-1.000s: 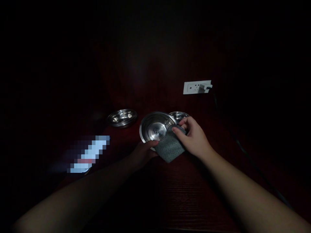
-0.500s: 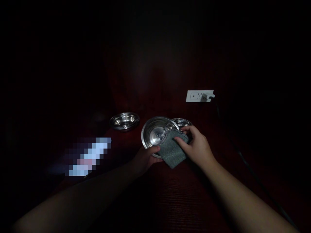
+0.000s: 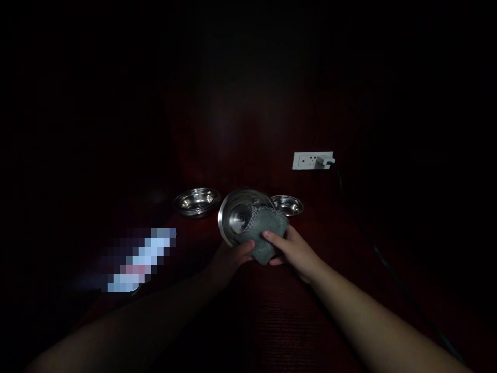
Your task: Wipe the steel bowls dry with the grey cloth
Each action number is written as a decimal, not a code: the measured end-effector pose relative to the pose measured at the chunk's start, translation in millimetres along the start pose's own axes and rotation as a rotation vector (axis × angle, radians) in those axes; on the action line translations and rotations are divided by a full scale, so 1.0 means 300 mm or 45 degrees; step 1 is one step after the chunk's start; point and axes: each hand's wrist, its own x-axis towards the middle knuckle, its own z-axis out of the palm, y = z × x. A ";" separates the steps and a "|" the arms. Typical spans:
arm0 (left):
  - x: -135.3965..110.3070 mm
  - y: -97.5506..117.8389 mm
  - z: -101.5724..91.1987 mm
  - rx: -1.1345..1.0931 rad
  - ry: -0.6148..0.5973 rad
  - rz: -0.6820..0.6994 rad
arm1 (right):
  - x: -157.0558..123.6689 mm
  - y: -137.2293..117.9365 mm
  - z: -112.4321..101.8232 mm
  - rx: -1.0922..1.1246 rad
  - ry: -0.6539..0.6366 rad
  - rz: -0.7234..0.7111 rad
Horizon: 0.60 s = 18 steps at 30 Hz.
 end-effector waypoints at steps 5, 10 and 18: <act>-0.048 0.009 0.013 0.184 -0.229 0.247 | 0.031 0.036 -0.010 -0.154 0.101 -0.314; -0.046 0.007 0.010 0.126 -0.271 0.120 | 0.055 0.040 -0.049 -0.462 0.282 -0.483; -0.062 0.041 0.031 0.069 -0.357 0.055 | 0.057 0.050 -0.057 -0.630 0.367 -0.557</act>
